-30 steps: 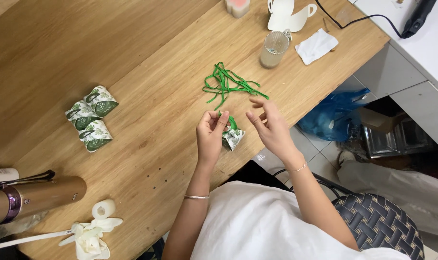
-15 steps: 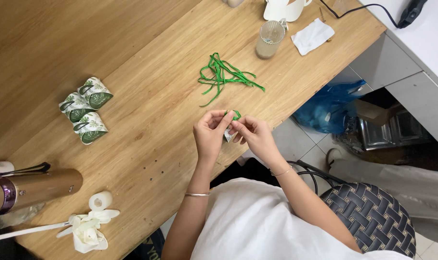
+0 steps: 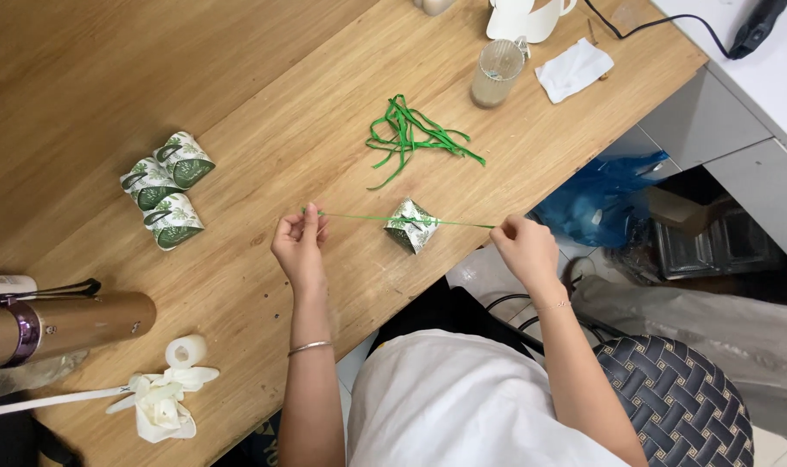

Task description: Tying decorative green ribbons around small favor boxes in a studio setting.

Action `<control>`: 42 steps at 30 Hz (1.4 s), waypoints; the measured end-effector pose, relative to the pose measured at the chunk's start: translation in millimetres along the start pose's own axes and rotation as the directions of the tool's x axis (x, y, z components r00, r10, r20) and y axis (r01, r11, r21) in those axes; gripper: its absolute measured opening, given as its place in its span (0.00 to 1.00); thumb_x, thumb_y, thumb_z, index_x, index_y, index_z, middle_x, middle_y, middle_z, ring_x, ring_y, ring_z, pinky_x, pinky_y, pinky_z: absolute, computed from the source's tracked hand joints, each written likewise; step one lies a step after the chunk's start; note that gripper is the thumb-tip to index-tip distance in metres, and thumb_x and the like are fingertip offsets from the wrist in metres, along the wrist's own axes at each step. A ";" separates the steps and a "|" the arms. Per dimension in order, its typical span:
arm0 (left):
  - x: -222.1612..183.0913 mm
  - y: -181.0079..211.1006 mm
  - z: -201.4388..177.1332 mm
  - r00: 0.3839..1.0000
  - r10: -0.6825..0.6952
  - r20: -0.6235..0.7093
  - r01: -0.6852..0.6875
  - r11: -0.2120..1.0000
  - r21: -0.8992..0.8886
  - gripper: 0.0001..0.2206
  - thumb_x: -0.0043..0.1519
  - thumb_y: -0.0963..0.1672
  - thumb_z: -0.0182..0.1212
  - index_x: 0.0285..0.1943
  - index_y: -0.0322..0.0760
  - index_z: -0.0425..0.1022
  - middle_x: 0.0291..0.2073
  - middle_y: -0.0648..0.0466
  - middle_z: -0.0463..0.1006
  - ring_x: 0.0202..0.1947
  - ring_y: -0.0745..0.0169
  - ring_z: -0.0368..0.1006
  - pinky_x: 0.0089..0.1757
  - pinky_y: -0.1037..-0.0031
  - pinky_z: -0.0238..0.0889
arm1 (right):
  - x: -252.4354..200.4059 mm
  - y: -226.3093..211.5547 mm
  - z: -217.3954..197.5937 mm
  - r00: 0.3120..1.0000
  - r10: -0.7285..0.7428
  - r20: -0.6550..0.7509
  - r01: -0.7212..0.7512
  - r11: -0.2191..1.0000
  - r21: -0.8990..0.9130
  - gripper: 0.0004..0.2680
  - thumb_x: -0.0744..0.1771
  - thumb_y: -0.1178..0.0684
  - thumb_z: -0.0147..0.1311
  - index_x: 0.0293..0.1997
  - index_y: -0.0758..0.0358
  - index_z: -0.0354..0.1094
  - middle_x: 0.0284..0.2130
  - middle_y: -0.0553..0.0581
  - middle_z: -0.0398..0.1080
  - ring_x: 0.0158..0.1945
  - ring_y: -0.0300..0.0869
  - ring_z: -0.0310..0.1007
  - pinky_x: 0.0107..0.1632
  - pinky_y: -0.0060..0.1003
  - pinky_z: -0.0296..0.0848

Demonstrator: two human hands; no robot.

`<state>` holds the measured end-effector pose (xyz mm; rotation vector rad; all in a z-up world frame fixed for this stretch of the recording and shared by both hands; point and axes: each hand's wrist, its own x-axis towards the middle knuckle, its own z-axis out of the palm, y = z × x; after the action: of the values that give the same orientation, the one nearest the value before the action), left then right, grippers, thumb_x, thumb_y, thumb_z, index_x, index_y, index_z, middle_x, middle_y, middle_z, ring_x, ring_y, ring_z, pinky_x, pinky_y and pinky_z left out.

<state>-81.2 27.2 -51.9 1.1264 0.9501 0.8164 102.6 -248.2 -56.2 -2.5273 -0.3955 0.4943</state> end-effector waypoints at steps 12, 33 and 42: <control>26.0 -59.7 -48.0 0.979 0.051 -0.196 -0.019 0.987 0.162 0.10 0.66 0.45 0.64 0.38 0.35 0.71 0.34 0.54 0.79 0.32 0.73 0.73 0.29 0.80 0.66 | 6.3 31.3 6.0 0.958 -0.126 -0.259 0.046 0.955 -0.294 0.10 0.64 0.46 0.58 0.27 0.60 0.73 0.27 0.59 0.75 0.31 0.55 0.75 0.33 0.46 0.70; -33.4 -36.8 12.8 0.741 0.281 0.610 -0.661 0.468 0.586 0.27 0.64 0.50 0.64 0.70 0.35 0.64 0.65 0.43 0.68 0.65 0.47 0.63 0.60 0.50 0.53 | -17.5 -48.6 36.2 0.816 -0.578 -0.028 0.567 0.809 -0.153 0.21 0.62 0.44 0.65 0.61 0.53 0.67 0.54 0.67 0.65 0.59 0.59 0.64 0.53 0.55 0.66; -29.1 -47.9 22.7 0.704 0.211 0.678 -0.673 0.505 0.541 0.10 0.62 0.43 0.65 0.52 0.40 0.77 0.44 0.53 0.77 0.43 0.52 0.74 0.47 0.61 0.61 | -10.6 -46.1 80.3 0.754 -0.655 -0.047 0.646 0.753 -0.127 0.07 0.65 0.49 0.62 0.41 0.57 0.72 0.43 0.55 0.69 0.52 0.50 0.67 0.56 0.51 0.61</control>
<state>-68.5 -18.7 -89.2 2.3278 0.4645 0.4196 51.3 -179.0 -91.8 -2.2792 -1.2392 0.0802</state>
